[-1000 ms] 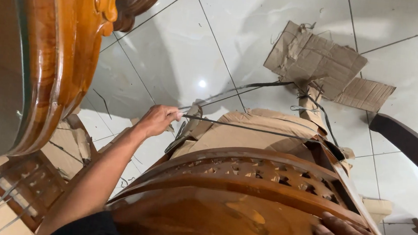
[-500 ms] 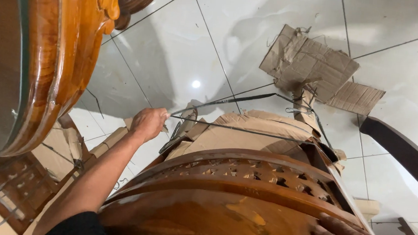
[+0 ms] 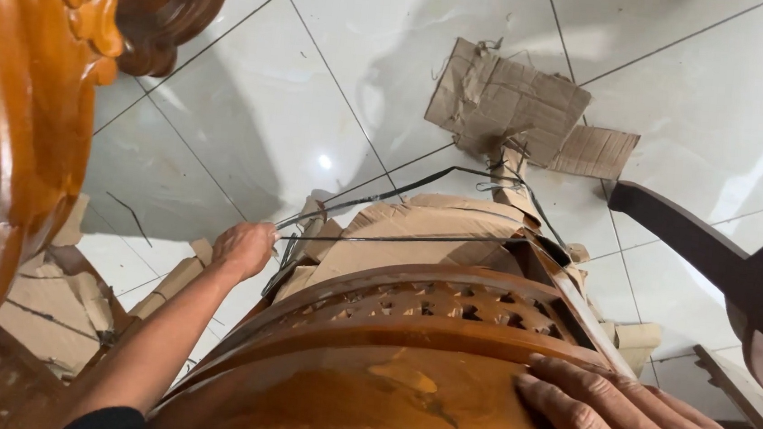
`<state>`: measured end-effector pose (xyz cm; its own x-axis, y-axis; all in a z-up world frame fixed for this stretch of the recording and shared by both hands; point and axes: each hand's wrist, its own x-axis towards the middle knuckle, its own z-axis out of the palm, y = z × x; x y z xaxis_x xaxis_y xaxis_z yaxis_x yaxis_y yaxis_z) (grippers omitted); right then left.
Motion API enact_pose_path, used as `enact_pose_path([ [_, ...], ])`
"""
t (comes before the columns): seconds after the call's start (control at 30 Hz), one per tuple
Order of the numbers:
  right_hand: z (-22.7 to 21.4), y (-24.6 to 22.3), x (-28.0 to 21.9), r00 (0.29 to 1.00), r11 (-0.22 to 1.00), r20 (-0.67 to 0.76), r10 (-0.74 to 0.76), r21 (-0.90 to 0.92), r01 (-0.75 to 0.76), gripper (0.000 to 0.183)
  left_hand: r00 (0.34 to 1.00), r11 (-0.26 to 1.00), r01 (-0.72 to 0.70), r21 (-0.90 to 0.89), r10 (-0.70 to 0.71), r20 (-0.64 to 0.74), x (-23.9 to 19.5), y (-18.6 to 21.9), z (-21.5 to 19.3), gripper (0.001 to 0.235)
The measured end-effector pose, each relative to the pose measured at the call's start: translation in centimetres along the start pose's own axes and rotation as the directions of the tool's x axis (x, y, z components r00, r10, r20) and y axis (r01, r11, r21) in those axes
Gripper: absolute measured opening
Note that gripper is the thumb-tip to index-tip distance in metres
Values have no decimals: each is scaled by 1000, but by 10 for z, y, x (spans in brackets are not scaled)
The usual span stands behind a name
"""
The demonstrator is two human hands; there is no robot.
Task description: Wrapping wooden chair components with protective cardboard and securing them with wire.
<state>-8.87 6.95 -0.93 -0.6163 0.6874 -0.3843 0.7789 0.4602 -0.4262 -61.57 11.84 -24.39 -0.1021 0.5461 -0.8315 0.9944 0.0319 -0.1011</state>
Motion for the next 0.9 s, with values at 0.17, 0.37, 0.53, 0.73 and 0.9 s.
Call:
enact_pose_path([
  [0.17,-6,5,5,998,985,-26,-54,165,57,52,997,999,43,7,-43,71,7,4,0,29],
  [0.37,1,73,63,918,458,310,249,797,-393,56,999,998,19,56,-18,-28,19,-9,9,27],
  [0.53,91,94,111,983,593,67,172,790,-157,43,983,986,146,-83,-136,122,15,4,-19,42],
  [0.73,119,82,180,994,858,106,-2,511,-53,42,986,980,160,-115,-153,63,10,1,-26,40],
  [0.9,179,90,223,982,927,177,-62,376,-10,44,982,974,182,-132,-173,76,-3,7,-38,39],
])
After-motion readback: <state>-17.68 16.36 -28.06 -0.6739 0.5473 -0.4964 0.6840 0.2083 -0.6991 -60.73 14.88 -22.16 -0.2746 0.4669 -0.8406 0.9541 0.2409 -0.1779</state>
